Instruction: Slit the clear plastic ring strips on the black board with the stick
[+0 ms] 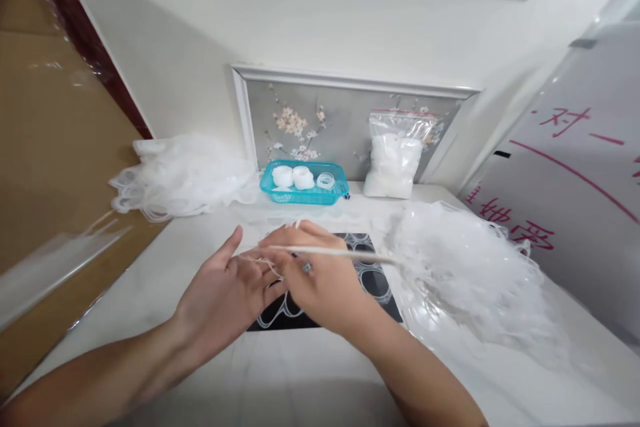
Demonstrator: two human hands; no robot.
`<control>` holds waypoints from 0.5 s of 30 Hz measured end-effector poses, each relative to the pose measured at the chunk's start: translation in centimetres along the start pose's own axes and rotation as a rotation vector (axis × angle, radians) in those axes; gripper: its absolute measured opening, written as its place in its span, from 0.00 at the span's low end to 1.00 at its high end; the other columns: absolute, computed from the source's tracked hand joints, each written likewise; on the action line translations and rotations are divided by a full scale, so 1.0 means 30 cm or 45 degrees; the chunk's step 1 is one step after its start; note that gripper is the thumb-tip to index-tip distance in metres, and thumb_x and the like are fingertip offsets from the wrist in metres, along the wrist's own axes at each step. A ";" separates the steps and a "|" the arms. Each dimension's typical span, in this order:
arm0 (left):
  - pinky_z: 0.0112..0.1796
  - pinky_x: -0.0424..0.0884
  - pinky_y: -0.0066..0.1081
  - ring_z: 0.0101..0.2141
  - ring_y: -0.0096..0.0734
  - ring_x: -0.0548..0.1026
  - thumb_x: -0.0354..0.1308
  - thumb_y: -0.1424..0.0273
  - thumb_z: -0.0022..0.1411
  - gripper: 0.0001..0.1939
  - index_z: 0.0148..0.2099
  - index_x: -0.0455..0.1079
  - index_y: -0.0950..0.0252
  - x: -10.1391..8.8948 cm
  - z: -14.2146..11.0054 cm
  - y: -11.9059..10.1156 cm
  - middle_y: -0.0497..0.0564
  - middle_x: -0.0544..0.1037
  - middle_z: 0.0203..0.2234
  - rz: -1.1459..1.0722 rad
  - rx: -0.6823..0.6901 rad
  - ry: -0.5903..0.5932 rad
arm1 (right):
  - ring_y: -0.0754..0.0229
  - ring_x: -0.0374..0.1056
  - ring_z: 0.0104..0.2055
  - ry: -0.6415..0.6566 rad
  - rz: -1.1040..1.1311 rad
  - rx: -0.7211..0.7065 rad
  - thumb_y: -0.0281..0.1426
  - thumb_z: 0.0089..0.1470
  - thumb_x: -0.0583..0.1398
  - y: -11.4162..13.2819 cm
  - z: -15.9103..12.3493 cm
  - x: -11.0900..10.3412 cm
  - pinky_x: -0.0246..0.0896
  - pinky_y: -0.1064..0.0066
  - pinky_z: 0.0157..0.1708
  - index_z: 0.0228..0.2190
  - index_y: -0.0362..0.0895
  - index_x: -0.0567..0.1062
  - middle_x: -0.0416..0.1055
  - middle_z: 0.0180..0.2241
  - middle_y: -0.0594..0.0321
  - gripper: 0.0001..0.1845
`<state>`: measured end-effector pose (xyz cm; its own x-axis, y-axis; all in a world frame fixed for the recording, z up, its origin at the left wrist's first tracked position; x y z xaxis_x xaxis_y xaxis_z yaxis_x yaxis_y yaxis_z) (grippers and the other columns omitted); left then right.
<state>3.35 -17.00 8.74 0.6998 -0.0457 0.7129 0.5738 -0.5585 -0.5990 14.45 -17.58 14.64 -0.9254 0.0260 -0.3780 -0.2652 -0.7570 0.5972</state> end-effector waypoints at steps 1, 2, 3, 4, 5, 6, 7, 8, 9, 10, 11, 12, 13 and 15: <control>0.42 0.74 0.30 0.43 0.33 0.77 0.39 0.56 0.71 0.26 0.57 0.63 0.71 0.029 0.002 -0.004 0.63 0.70 0.56 -0.059 0.048 -0.029 | 0.58 0.72 0.39 0.042 -0.022 -0.067 0.23 0.58 0.57 0.017 -0.004 -0.004 0.70 0.65 0.39 0.38 0.52 0.77 0.78 0.37 0.66 0.14; 0.41 0.74 0.29 0.43 0.33 0.77 0.39 0.57 0.71 0.26 0.57 0.63 0.70 0.052 0.005 -0.004 0.62 0.70 0.56 -0.101 0.081 -0.062 | 0.58 0.72 0.38 0.077 -0.038 -0.115 0.22 0.58 0.57 0.029 -0.007 -0.010 0.70 0.64 0.39 0.39 0.53 0.77 0.78 0.37 0.67 0.15; 0.41 0.75 0.29 0.45 0.34 0.77 0.39 0.56 0.71 0.25 0.58 0.62 0.69 0.069 0.009 -0.001 0.62 0.70 0.56 -0.128 0.091 -0.096 | 0.58 0.72 0.37 0.100 -0.052 -0.159 0.21 0.57 0.57 0.040 -0.011 -0.018 0.71 0.64 0.38 0.40 0.53 0.76 0.79 0.36 0.68 0.15; 0.41 0.75 0.30 0.47 0.36 0.76 0.39 0.55 0.70 0.26 0.58 0.60 0.68 0.084 0.014 0.001 0.61 0.69 0.57 -0.144 0.098 -0.120 | 0.58 0.72 0.35 0.117 -0.064 -0.201 0.21 0.57 0.58 0.051 -0.014 -0.028 0.71 0.64 0.37 0.40 0.53 0.76 0.79 0.35 0.69 0.15; 0.43 0.75 0.32 0.49 0.37 0.75 0.39 0.54 0.70 0.26 0.59 0.59 0.67 0.099 0.018 0.000 0.60 0.69 0.57 -0.143 0.111 -0.129 | 0.57 0.72 0.34 0.135 -0.075 -0.234 0.21 0.57 0.58 0.061 -0.016 -0.039 0.72 0.64 0.36 0.39 0.53 0.76 0.79 0.35 0.69 0.15; 0.45 0.75 0.33 0.52 0.39 0.74 0.39 0.53 0.70 0.26 0.59 0.58 0.66 0.113 0.022 -0.004 0.60 0.68 0.58 -0.123 0.135 -0.119 | 0.57 0.73 0.34 0.153 -0.083 -0.261 0.21 0.56 0.59 0.069 -0.018 -0.049 0.72 0.64 0.35 0.39 0.53 0.76 0.79 0.35 0.70 0.15; 0.47 0.75 0.35 0.53 0.39 0.72 0.38 0.53 0.69 0.26 0.59 0.57 0.65 0.128 0.023 -0.011 0.60 0.68 0.59 -0.084 0.170 -0.095 | 0.56 0.73 0.35 0.169 -0.088 -0.275 0.21 0.55 0.60 0.076 -0.019 -0.059 0.73 0.64 0.36 0.39 0.54 0.76 0.79 0.36 0.70 0.15; 0.48 0.74 0.36 0.55 0.40 0.71 0.38 0.52 0.69 0.26 0.59 0.57 0.64 0.142 0.022 -0.020 0.59 0.67 0.59 -0.040 0.208 -0.062 | 0.56 0.74 0.36 0.167 -0.087 -0.274 0.22 0.55 0.61 0.079 -0.020 -0.071 0.73 0.64 0.37 0.39 0.54 0.76 0.79 0.36 0.70 0.15; 0.49 0.74 0.37 0.56 0.40 0.70 0.36 0.52 0.70 0.26 0.59 0.57 0.64 0.155 0.019 -0.027 0.59 0.66 0.60 -0.001 0.234 -0.025 | 0.56 0.75 0.37 0.145 -0.080 -0.256 0.22 0.55 0.61 0.080 -0.021 -0.085 0.74 0.64 0.39 0.38 0.54 0.77 0.79 0.36 0.70 0.14; 0.49 0.74 0.37 0.57 0.40 0.69 0.35 0.52 0.70 0.27 0.58 0.58 0.64 0.167 0.014 -0.032 0.60 0.66 0.60 0.023 0.250 0.012 | 0.55 0.76 0.39 0.102 -0.068 -0.218 0.23 0.54 0.62 0.078 -0.021 -0.101 0.74 0.63 0.41 0.38 0.54 0.77 0.79 0.36 0.69 0.13; 0.48 0.75 0.38 0.57 0.40 0.69 0.33 0.52 0.70 0.27 0.58 0.58 0.64 0.176 0.008 -0.036 0.59 0.66 0.59 0.027 0.258 0.042 | 0.54 0.76 0.40 0.042 -0.048 -0.176 0.24 0.54 0.63 0.074 -0.021 -0.118 0.74 0.62 0.42 0.37 0.54 0.78 0.79 0.35 0.68 0.12; 0.48 0.75 0.38 0.57 0.40 0.69 0.32 0.52 0.70 0.27 0.58 0.59 0.63 0.182 0.001 -0.038 0.59 0.67 0.59 0.017 0.261 0.064 | 0.53 0.76 0.41 -0.030 -0.023 -0.136 0.25 0.54 0.63 0.071 -0.022 -0.135 0.74 0.61 0.44 0.36 0.53 0.78 0.79 0.33 0.67 0.10; 0.48 0.75 0.39 0.57 0.40 0.69 0.32 0.52 0.70 0.27 0.57 0.59 0.63 0.186 -0.005 -0.040 0.59 0.68 0.58 0.002 0.267 0.080 | 0.52 0.76 0.42 -0.109 0.005 -0.099 0.26 0.55 0.63 0.067 -0.024 -0.151 0.74 0.59 0.45 0.36 0.53 0.78 0.79 0.32 0.66 0.09; 0.48 0.75 0.41 0.57 0.41 0.69 0.34 0.51 0.70 0.26 0.57 0.59 0.62 0.190 -0.017 -0.047 0.58 0.70 0.55 -0.015 0.297 0.102 | 0.49 0.76 0.44 -0.263 0.054 -0.059 0.28 0.55 0.63 0.063 -0.028 -0.179 0.74 0.54 0.47 0.35 0.52 0.79 0.78 0.30 0.65 0.07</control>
Point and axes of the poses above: each hand's wrist, its own z-axis towards the middle knuckle, its own x-axis out of the palm, y = z × x, the point moved 6 cm from there along z, towards the middle knuckle
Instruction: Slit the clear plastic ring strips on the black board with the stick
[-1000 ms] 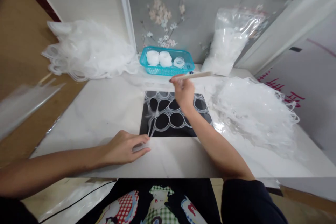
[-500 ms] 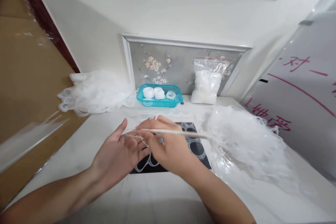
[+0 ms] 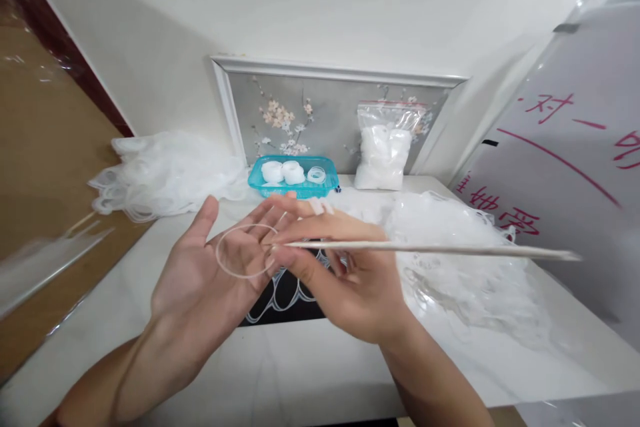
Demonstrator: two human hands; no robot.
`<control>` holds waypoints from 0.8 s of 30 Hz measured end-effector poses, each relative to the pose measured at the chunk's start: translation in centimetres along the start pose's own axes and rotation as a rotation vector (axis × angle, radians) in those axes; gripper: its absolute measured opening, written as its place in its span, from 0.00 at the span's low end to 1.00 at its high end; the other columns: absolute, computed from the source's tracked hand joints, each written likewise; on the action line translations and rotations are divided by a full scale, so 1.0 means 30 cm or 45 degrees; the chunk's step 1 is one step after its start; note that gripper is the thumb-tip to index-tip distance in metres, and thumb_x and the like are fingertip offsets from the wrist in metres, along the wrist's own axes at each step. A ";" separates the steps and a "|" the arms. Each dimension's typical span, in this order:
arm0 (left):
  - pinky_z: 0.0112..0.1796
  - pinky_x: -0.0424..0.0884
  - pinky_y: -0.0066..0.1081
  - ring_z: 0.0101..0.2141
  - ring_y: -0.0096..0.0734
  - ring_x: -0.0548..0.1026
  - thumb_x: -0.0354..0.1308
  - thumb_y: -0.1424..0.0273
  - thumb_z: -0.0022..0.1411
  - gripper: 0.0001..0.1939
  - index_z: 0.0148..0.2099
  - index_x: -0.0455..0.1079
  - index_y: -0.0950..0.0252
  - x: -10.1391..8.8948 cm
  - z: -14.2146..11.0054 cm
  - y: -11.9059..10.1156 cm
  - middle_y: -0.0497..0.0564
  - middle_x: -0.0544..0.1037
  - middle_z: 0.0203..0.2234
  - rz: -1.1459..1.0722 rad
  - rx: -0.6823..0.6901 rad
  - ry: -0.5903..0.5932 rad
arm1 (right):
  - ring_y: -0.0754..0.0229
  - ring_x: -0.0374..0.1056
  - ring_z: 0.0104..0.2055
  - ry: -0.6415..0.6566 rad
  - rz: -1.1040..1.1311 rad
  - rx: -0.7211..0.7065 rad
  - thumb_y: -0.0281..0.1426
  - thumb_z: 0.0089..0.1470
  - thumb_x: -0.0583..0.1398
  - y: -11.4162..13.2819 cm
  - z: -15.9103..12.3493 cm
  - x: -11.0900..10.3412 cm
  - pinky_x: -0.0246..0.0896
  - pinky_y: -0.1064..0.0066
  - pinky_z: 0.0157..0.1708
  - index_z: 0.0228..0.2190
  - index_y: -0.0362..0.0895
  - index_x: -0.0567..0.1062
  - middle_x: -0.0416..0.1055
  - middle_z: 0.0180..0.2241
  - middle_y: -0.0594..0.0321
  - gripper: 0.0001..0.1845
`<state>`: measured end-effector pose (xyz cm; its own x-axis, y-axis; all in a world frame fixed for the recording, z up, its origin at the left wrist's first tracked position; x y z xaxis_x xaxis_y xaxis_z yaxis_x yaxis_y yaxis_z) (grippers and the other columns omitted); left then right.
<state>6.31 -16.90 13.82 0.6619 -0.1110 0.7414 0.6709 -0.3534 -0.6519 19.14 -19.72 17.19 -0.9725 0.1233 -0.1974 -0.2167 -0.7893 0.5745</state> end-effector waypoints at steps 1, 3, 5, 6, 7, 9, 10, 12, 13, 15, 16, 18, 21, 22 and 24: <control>0.48 0.75 0.42 0.57 0.42 0.69 0.35 0.51 0.70 0.26 0.57 0.59 0.62 0.000 -0.003 -0.004 0.58 0.71 0.55 0.001 0.018 0.010 | 0.48 0.75 0.45 -0.065 0.014 0.007 0.28 0.55 0.63 0.000 0.000 -0.010 0.73 0.52 0.47 0.35 0.53 0.79 0.78 0.30 0.65 0.07; 0.49 0.74 0.44 0.57 0.43 0.69 0.36 0.51 0.69 0.26 0.58 0.59 0.61 0.001 -0.007 -0.010 0.57 0.71 0.54 0.017 0.054 0.044 | 0.46 0.74 0.48 -0.156 0.037 0.010 0.28 0.56 0.63 -0.001 -0.001 -0.022 0.71 0.49 0.49 0.36 0.54 0.79 0.77 0.29 0.65 0.08; 0.50 0.73 0.47 0.57 0.45 0.69 0.37 0.50 0.69 0.27 0.59 0.59 0.61 0.003 -0.008 -0.015 0.56 0.71 0.55 0.055 0.094 0.095 | 0.46 0.73 0.49 -0.192 0.060 0.007 0.27 0.56 0.63 -0.002 -0.003 -0.025 0.70 0.48 0.51 0.37 0.54 0.79 0.77 0.30 0.66 0.09; 0.51 0.73 0.48 0.57 0.45 0.69 0.37 0.50 0.69 0.27 0.59 0.59 0.61 0.004 -0.008 -0.017 0.56 0.71 0.55 0.082 0.113 0.118 | 0.47 0.73 0.49 -0.196 0.076 0.003 0.26 0.56 0.63 -0.002 -0.005 -0.024 0.70 0.48 0.52 0.37 0.54 0.79 0.77 0.30 0.66 0.10; 0.51 0.72 0.48 0.57 0.46 0.69 0.37 0.49 0.69 0.28 0.60 0.59 0.61 0.005 -0.009 -0.018 0.56 0.71 0.55 0.113 0.129 0.135 | 0.47 0.73 0.49 -0.199 0.096 0.002 0.26 0.56 0.63 -0.003 -0.007 -0.022 0.69 0.49 0.52 0.37 0.53 0.79 0.77 0.29 0.66 0.10; 0.51 0.72 0.49 0.57 0.47 0.69 0.35 0.47 0.69 0.30 0.60 0.59 0.60 0.006 -0.011 -0.020 0.55 0.70 0.56 0.192 0.151 0.151 | 0.48 0.74 0.48 -0.200 0.127 0.003 0.25 0.55 0.63 -0.001 -0.011 -0.018 0.69 0.50 0.52 0.37 0.53 0.79 0.76 0.28 0.66 0.11; 0.51 0.72 0.49 0.57 0.47 0.68 0.35 0.47 0.68 0.30 0.60 0.59 0.60 0.006 -0.013 -0.021 0.55 0.70 0.56 0.236 0.161 0.152 | 0.48 0.75 0.47 -0.198 0.130 0.007 0.24 0.55 0.63 0.000 -0.013 -0.016 0.70 0.50 0.52 0.37 0.53 0.79 0.76 0.27 0.66 0.11; 0.50 0.72 0.49 0.57 0.47 0.68 0.34 0.47 0.68 0.31 0.61 0.58 0.59 0.007 -0.017 -0.024 0.55 0.70 0.57 0.316 0.182 0.149 | 0.49 0.75 0.46 -0.189 0.107 0.007 0.25 0.55 0.64 0.006 -0.015 -0.010 0.71 0.51 0.51 0.36 0.53 0.79 0.77 0.28 0.66 0.10; 0.50 0.72 0.48 0.58 0.47 0.68 0.33 0.47 0.69 0.31 0.61 0.58 0.59 0.008 -0.018 -0.025 0.54 0.69 0.57 0.350 0.193 0.148 | 0.49 0.75 0.45 -0.182 0.087 -0.001 0.25 0.55 0.64 0.011 -0.017 -0.008 0.71 0.51 0.50 0.36 0.53 0.79 0.78 0.29 0.65 0.10; 0.50 0.72 0.48 0.58 0.46 0.67 0.30 0.46 0.69 0.32 0.62 0.57 0.59 0.009 -0.020 -0.027 0.54 0.68 0.59 0.420 0.213 0.153 | 0.50 0.76 0.43 -0.158 0.056 -0.012 0.26 0.55 0.64 0.018 -0.019 -0.002 0.72 0.52 0.50 0.36 0.53 0.79 0.79 0.32 0.65 0.10; 0.50 0.72 0.48 0.58 0.46 0.67 0.29 0.46 0.69 0.33 0.63 0.57 0.58 0.011 -0.021 -0.028 0.53 0.67 0.59 0.458 0.225 0.160 | 0.51 0.76 0.43 -0.138 0.047 -0.009 0.26 0.55 0.64 0.020 -0.020 0.002 0.73 0.53 0.49 0.37 0.53 0.79 0.79 0.33 0.64 0.10; 0.50 0.73 0.48 0.59 0.47 0.67 0.28 0.46 0.68 0.33 0.64 0.55 0.56 0.013 -0.022 -0.028 0.52 0.67 0.60 0.499 0.230 0.183 | 0.52 0.77 0.42 -0.089 0.037 0.005 0.26 0.55 0.64 0.021 -0.022 0.009 0.74 0.53 0.48 0.37 0.54 0.79 0.79 0.35 0.64 0.10; 0.52 0.71 0.48 0.60 0.45 0.66 0.26 0.46 0.68 0.34 0.65 0.53 0.56 0.013 -0.021 -0.024 0.51 0.65 0.62 0.410 0.181 0.210 | 0.51 0.77 0.42 -0.049 0.036 0.018 0.26 0.54 0.64 0.022 -0.025 0.016 0.75 0.53 0.46 0.37 0.54 0.79 0.80 0.35 0.64 0.10; 0.53 0.71 0.47 0.60 0.45 0.65 0.25 0.46 0.68 0.34 0.65 0.53 0.56 0.013 -0.021 -0.022 0.50 0.65 0.62 0.374 0.164 0.217 | 0.51 0.77 0.42 -0.046 0.035 0.022 0.26 0.54 0.64 0.022 -0.025 0.017 0.75 0.54 0.46 0.37 0.54 0.79 0.80 0.35 0.65 0.10; 0.53 0.71 0.48 0.60 0.44 0.65 0.24 0.46 0.68 0.34 0.65 0.54 0.56 0.012 -0.022 -0.023 0.49 0.65 0.62 0.353 0.159 0.223 | 0.51 0.77 0.42 -0.040 0.035 0.037 0.27 0.54 0.64 0.021 -0.025 0.018 0.75 0.54 0.46 0.37 0.55 0.79 0.80 0.35 0.65 0.10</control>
<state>5.87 -17.31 14.64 0.7641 -0.3486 0.5427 0.5168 -0.1727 -0.8385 18.54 -20.60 16.85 -0.9802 0.1212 -0.1568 -0.1922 -0.7748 0.6023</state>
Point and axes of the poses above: each hand's wrist, its own z-axis towards the middle knuckle, its own x-axis out of the palm, y = z × x, the point moved 6 cm from there along z, towards the middle knuckle
